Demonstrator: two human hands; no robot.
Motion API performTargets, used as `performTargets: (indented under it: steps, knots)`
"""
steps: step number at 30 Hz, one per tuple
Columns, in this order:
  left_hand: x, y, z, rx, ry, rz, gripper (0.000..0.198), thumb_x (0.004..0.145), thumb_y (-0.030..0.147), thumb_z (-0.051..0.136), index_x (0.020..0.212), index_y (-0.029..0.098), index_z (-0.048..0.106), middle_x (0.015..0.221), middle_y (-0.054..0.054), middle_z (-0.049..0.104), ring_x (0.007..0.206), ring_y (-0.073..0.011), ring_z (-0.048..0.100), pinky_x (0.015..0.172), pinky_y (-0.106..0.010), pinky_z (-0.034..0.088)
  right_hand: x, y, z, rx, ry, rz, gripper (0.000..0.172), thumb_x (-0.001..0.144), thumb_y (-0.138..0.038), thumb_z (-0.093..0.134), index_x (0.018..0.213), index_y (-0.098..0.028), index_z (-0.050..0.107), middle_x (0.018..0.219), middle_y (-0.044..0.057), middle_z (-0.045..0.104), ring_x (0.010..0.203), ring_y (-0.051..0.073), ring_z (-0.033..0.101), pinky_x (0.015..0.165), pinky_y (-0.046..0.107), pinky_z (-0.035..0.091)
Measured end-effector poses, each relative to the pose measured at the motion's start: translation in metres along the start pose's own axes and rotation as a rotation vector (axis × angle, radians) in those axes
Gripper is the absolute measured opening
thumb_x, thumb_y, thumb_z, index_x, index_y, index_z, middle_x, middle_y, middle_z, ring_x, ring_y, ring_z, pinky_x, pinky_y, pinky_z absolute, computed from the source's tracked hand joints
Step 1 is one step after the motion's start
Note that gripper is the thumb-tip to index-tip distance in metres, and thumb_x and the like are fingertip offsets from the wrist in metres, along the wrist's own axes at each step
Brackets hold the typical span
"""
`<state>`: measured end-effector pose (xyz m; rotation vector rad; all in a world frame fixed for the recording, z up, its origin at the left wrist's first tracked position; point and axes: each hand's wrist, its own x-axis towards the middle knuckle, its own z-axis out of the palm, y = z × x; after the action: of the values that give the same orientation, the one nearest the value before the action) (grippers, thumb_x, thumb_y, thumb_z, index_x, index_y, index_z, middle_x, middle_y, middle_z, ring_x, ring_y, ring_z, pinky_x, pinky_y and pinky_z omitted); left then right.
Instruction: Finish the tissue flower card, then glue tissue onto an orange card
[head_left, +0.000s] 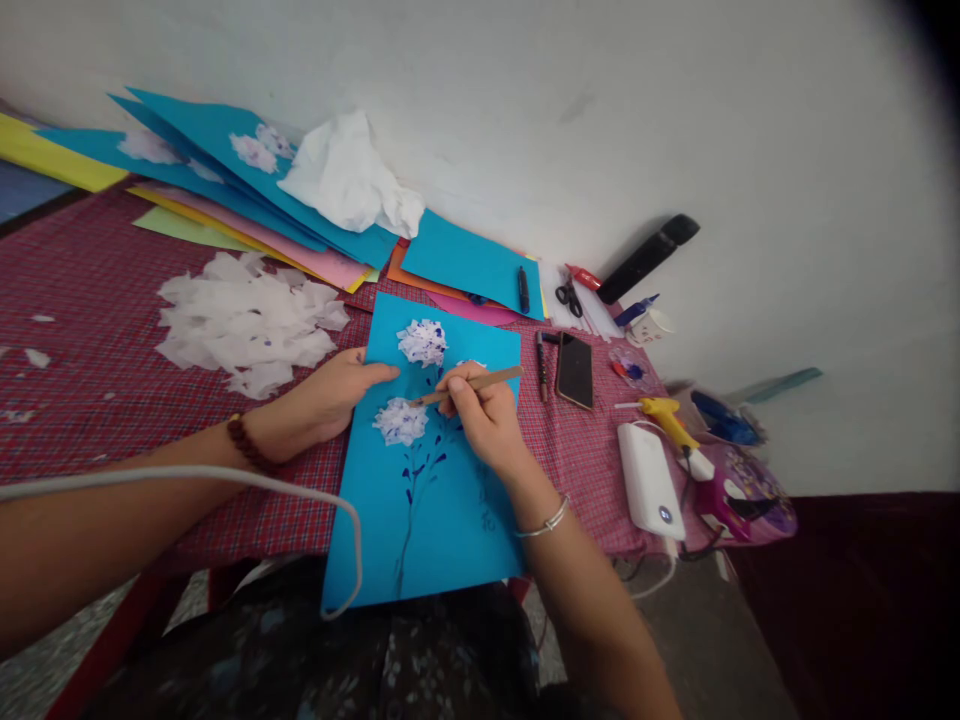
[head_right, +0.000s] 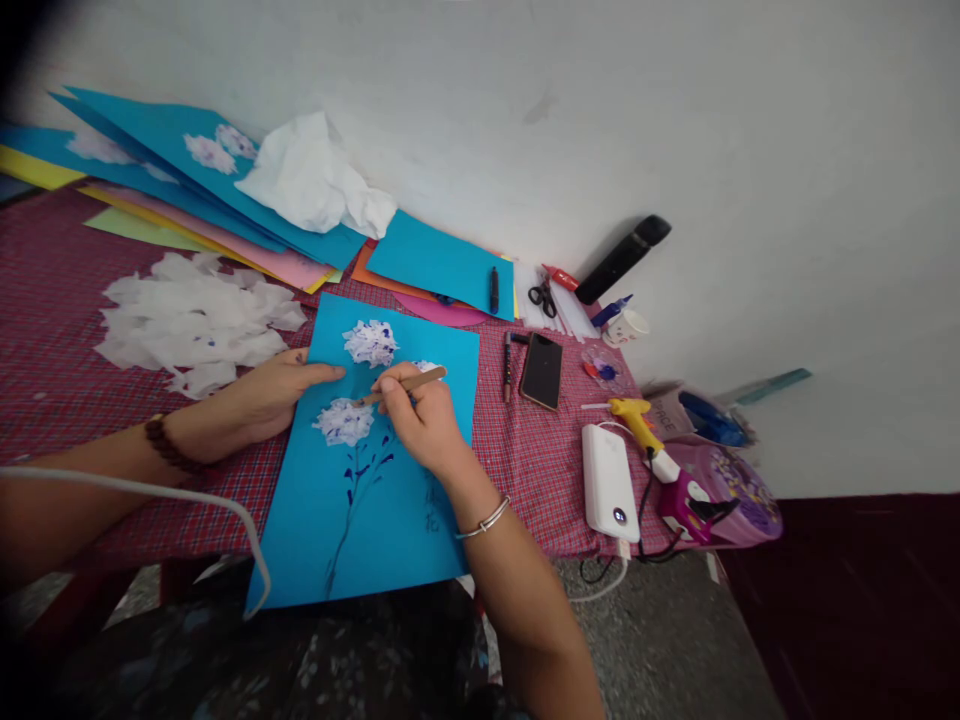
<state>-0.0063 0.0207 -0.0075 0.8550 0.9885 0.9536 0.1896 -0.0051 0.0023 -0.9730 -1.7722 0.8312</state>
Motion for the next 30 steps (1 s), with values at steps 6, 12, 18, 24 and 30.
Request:
performTargets:
  steps: [6, 12, 18, 24, 30]
  knots:
    - [-0.0007, 0.0011, 0.0017, 0.011, 0.045, -0.011, 0.019, 0.061, 0.026, 0.079, 0.072, 0.018, 0.065, 0.070, -0.003, 0.072, 0.063, -0.0215, 0.067, 0.064, -0.037, 0.057, 0.0011, 0.0001, -0.0045, 0.010, 0.078, 0.051, 0.036, 0.100, -0.047, 0.046, 0.083, -0.021, 0.063, 0.069, 0.001, 0.062, 0.059, 0.014, 0.058, 0.058, 0.028, 0.050]
    - [0.0008, -0.0006, -0.0001, -0.001, 0.030, -0.024, 0.020, 0.062, 0.026, 0.079, 0.073, 0.018, 0.065, 0.071, -0.003, 0.071, 0.062, -0.0220, 0.067, 0.063, -0.037, 0.056, 0.0039, 0.0009, -0.0086, -0.065, 0.078, 0.040, 0.037, 0.099, -0.043, 0.046, 0.073, -0.021, 0.059, 0.070, 0.001, 0.061, 0.056, 0.012, 0.055, 0.055, 0.027, 0.045]
    - [0.0004, 0.0001, -0.0005, -0.001, 0.035, -0.030, 0.021, 0.062, 0.025, 0.081, 0.069, 0.019, 0.062, 0.066, -0.001, 0.069, 0.060, -0.0200, 0.064, 0.064, -0.037, 0.055, 0.0025, -0.0007, -0.0050, -0.054, 0.013, 0.047, 0.040, 0.099, -0.047, 0.046, 0.071, -0.022, 0.058, 0.069, 0.001, 0.062, 0.059, 0.013, 0.056, 0.057, 0.028, 0.046]
    - [-0.0004, 0.0011, 0.0011, -0.008, 0.028, -0.022, 0.019, 0.063, 0.025, 0.079, 0.075, 0.018, 0.066, 0.072, -0.003, 0.073, 0.065, -0.0224, 0.067, 0.066, -0.038, 0.056, 0.0020, 0.0022, -0.0083, -0.052, 0.050, 0.049, 0.036, 0.100, -0.042, 0.046, 0.075, -0.021, 0.061, 0.072, 0.000, 0.061, 0.057, 0.012, 0.055, 0.055, 0.027, 0.045]
    - [0.0015, -0.0011, -0.0005, 0.029, 0.055, -0.025, 0.022, 0.061, 0.029, 0.079, 0.073, 0.018, 0.064, 0.069, -0.003, 0.071, 0.064, -0.0227, 0.067, 0.064, -0.038, 0.055, 0.0021, -0.0003, -0.0059, 0.003, 0.022, 0.033, 0.034, 0.100, -0.039, 0.048, 0.074, -0.020, 0.061, 0.068, 0.000, 0.059, 0.057, 0.012, 0.055, 0.056, 0.027, 0.044]
